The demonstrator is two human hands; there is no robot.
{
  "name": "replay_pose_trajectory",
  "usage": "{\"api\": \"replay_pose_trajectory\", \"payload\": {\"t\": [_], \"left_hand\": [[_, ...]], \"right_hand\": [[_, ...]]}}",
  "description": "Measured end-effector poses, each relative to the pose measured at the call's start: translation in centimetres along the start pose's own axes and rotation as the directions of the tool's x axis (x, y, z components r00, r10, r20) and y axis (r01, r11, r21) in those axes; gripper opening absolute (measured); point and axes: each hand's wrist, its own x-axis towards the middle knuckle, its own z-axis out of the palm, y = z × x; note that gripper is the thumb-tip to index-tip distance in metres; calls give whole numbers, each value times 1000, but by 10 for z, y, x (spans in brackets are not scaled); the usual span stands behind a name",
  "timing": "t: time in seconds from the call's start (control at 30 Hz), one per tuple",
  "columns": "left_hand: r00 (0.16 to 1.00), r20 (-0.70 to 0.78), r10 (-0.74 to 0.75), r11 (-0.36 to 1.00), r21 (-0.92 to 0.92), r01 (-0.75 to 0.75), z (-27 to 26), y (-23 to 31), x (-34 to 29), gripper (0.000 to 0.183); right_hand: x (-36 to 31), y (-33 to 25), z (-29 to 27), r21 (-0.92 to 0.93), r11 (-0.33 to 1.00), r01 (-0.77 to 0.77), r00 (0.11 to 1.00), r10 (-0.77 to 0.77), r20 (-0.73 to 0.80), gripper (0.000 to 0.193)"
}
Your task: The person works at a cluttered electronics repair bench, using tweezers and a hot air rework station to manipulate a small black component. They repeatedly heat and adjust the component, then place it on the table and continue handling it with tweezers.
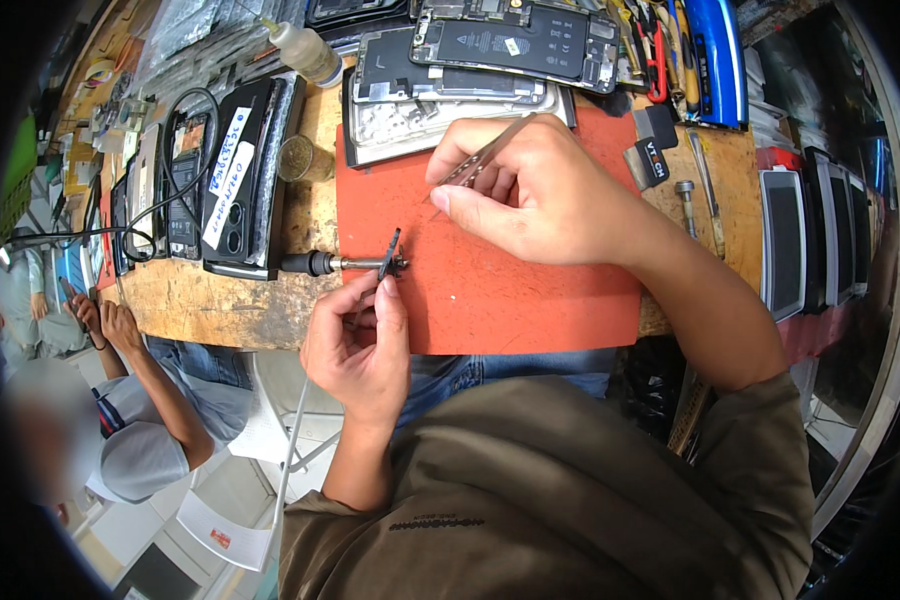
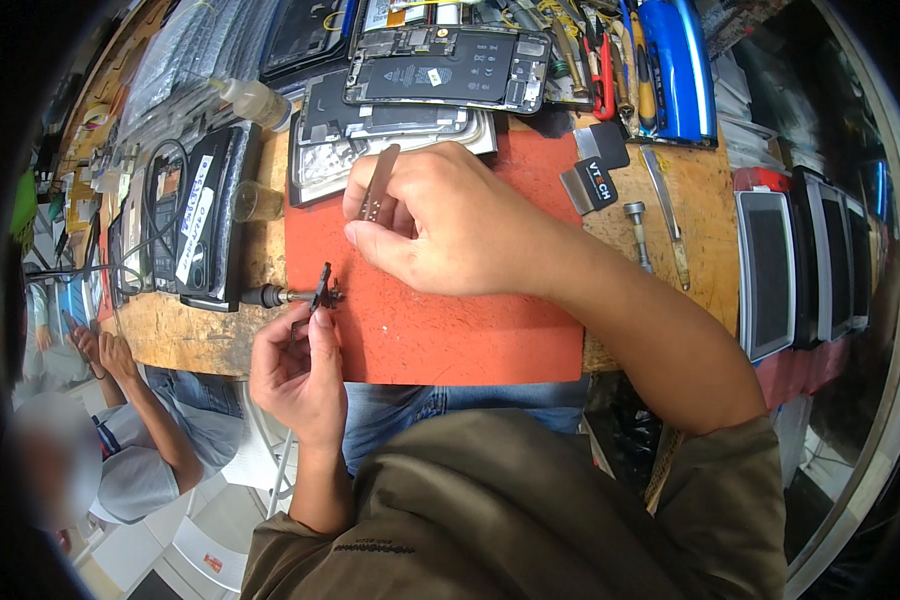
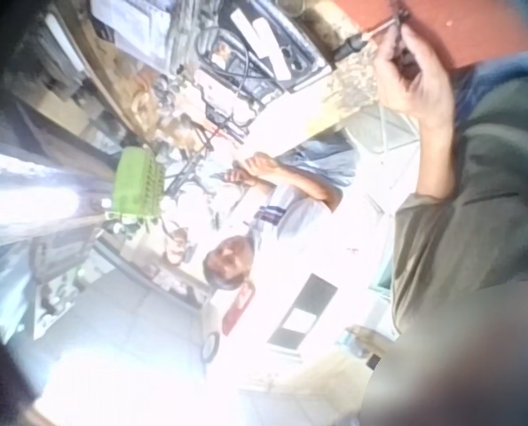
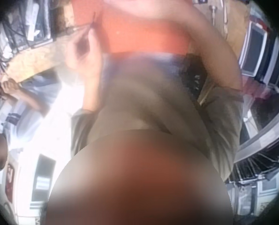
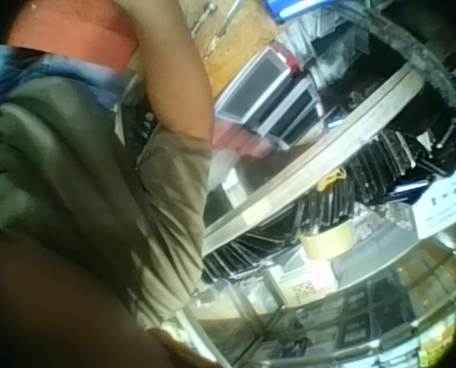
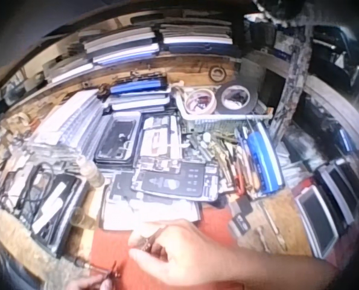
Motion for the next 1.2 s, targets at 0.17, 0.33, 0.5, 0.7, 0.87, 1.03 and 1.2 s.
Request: {"api": "replay_pose_trajectory", "payload": {"t": [0.17, 0.33, 0.5, 0.7, 0.87, 1.03, 1.2], "left_hand": [[1000, 3, 1, 1000, 11, -1, -1, 1, -1, 11], [1000, -4, -8, 1000, -1, 8, 0, 1, -1, 11], [1000, 0, -31, 1000, 2, 31, -1, 2, -1, 11], [1000, 1, -26, 1000, -17, 26, -1, 1, -1, 12], [1000, 0, -4, 1000, 12, 4, -1, 2, -1, 12], [1000, 1, -14, 1000, 1, 14, 0, 3, -1, 12], [1000, 2, -23, 1000, -18, 23, 0, 2, -1, 12]], "right_hand": [[-1, -2, -1, 0, 999, -50, 999, 50, 20, 11], [0, 0, 0, -10, 1000, -2, 1000, 2, -1, 10], [-1, -2, -1, -18, 1000, -24, 1000, 24, 15, 11], [0, -2, -1, -28, 1000, -7, 1000, 7, 10, 10], [1, -2, -1, -29, 999, -15, 1000, 15, 17, 10], [0, -3, -2, -31, 999, -33, 999, 34, 30, 10], [0, -2, 0, -37, 999, -12, 1000, 12, 16, 10]]}}
